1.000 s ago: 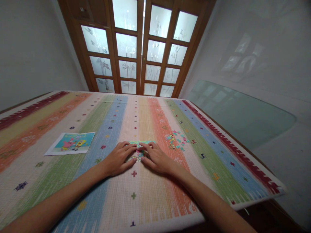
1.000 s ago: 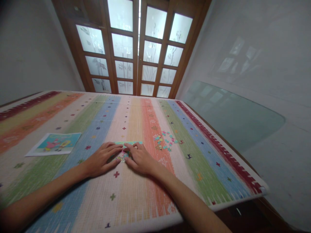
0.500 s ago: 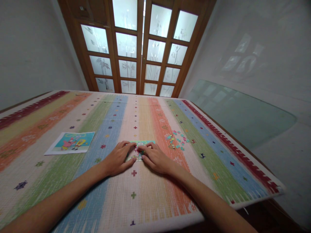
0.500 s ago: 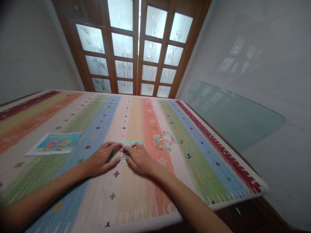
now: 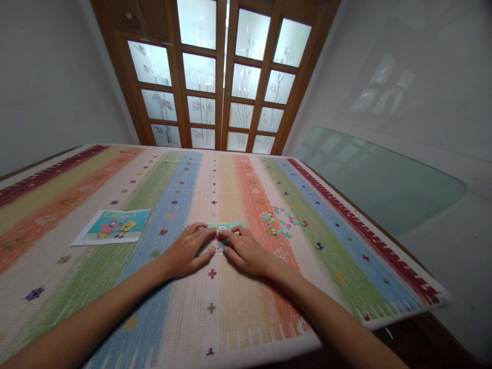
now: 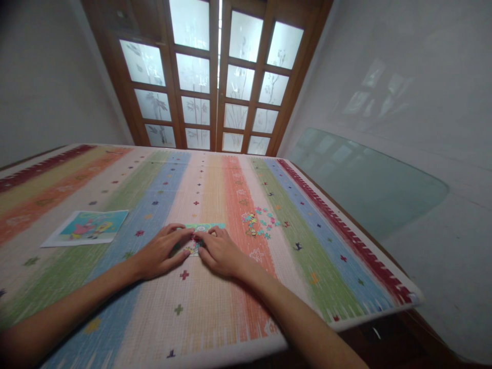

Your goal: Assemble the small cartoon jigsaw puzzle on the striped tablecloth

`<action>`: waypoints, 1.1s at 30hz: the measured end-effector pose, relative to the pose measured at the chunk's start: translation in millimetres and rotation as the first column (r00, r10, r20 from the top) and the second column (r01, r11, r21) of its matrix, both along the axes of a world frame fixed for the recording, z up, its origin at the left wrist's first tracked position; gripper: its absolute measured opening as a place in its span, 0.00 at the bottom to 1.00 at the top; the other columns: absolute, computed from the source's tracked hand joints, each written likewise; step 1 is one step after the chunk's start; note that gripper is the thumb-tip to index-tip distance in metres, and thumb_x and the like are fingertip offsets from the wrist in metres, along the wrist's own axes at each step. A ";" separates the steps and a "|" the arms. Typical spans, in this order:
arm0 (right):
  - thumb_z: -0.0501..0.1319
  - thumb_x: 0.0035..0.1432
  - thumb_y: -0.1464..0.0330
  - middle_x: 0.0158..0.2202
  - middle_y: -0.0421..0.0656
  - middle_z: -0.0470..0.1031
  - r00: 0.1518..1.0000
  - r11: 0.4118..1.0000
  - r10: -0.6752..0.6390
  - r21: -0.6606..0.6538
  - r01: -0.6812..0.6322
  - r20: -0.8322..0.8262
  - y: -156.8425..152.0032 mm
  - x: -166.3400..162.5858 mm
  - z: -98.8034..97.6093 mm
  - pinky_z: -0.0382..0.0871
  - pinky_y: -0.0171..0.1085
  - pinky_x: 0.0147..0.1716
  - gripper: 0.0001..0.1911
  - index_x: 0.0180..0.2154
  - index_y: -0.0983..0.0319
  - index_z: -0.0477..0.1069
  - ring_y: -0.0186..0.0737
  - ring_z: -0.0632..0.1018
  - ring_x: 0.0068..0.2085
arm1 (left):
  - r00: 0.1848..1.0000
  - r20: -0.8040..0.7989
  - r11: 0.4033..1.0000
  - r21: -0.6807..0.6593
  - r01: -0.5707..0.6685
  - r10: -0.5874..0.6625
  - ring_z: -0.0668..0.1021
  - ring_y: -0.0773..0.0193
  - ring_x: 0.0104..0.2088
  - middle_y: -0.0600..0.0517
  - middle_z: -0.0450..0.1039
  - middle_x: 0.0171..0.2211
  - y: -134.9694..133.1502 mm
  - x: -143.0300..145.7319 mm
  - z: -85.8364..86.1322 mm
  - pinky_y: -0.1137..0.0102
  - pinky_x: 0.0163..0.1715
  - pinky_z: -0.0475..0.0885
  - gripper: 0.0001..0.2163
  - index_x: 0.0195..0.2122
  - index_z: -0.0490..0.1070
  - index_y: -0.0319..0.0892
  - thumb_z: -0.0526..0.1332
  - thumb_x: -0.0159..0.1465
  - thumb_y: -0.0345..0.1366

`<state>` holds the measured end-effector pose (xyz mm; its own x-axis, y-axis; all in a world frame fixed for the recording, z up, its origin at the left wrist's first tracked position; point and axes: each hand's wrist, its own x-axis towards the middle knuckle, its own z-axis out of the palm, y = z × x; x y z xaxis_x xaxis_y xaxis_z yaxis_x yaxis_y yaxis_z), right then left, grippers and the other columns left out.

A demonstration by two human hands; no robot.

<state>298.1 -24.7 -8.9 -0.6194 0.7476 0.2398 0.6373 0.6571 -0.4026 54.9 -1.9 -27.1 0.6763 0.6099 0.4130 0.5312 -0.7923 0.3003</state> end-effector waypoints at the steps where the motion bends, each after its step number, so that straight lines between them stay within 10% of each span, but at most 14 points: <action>1: 0.53 0.70 0.68 0.50 0.50 0.77 1.000 1.000 0.001 0.000 -0.001 0.001 0.0 0.1 0.1 0.63 0.51 0.55 0.20 0.61 0.61 0.64 0.51 0.69 0.52 | 1.000 0.002 1.000 0.003 0.018 -0.018 0.71 0.48 0.58 0.44 0.75 0.55 0.0 0.0 0.2 0.51 0.58 0.68 0.18 0.60 0.66 0.44 0.57 0.70 0.40; 33: 0.59 0.68 0.68 0.50 0.49 0.79 0.995 0.995 -0.063 0.078 0.069 -0.080 24.8 36.7 7.8 0.65 0.54 0.56 0.14 0.53 0.59 0.73 0.52 0.72 0.53 | 0.998 0.033 0.997 0.067 0.046 -0.048 0.74 0.48 0.55 0.45 0.78 0.52 -0.1 2.1 2.3 0.50 0.56 0.70 0.16 0.56 0.73 0.44 0.59 0.68 0.39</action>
<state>334.8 0.1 -1.2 -0.5469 0.7625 0.3457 0.6494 0.6469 -0.3997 56.9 -2.0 -24.8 0.6879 0.5485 0.4753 0.4833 -0.8347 0.2639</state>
